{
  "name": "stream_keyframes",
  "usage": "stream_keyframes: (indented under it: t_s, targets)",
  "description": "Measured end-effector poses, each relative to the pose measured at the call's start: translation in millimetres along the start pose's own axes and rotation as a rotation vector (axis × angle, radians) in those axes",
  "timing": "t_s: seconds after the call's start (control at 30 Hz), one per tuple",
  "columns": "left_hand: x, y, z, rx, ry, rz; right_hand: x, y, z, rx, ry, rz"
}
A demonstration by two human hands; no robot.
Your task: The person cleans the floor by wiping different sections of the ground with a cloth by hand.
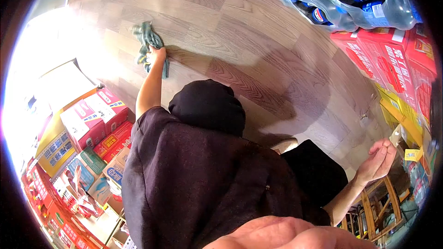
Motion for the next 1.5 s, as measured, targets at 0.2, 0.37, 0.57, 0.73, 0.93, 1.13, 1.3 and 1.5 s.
stream_keyframes:
  t_s: [0.2,0.37,0.57,0.73,0.93,1.13,1.3,1.5]
  targets:
    - [106.8,50.6,8.9,-0.073,-0.093,0.073,3.5,3.7,-5.2,0.01,-0.019,0.189]
    - [189.3,232.4,7.4,-0.316,-0.38,1.056,-2.7,5.4,-3.6,0.039,-0.144,0.223]
    - [200.5,381.5,42.3,-0.57,-0.967,2.332,-34.4,9.4,0.2,-0.072,-0.186,0.308]
    - [240.0,446.0,74.4,-0.493,-0.874,2.597,-54.6,9.6,5.8,-0.44,-0.091,0.207]
    - [358.8,472.4,82.3,-0.225,-0.574,2.361,-55.3,12.5,15.8,-0.589,-0.134,0.101]
    - [458.3,459.0,86.0,-0.175,-0.369,1.845,-49.1,13.3,17.7,-0.543,-0.181,0.028]
    - [427.7,482.2,74.0,-0.231,-0.347,1.879,-50.6,25.9,28.4,-0.652,-0.09,-0.04]
    - [261.4,539.0,120.8,0.048,-0.453,2.289,-49.4,42.5,39.3,-0.749,-0.099,-0.285]
Point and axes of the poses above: each hand's wrist, its own y-axis away from the middle knuckle, its own z-axis out of the palm, x = y × z, the point moved 4 cm from there along -y, towards the middle knuckle, and after that the axes turned 8 degrees about z, right-handed, at the moved point
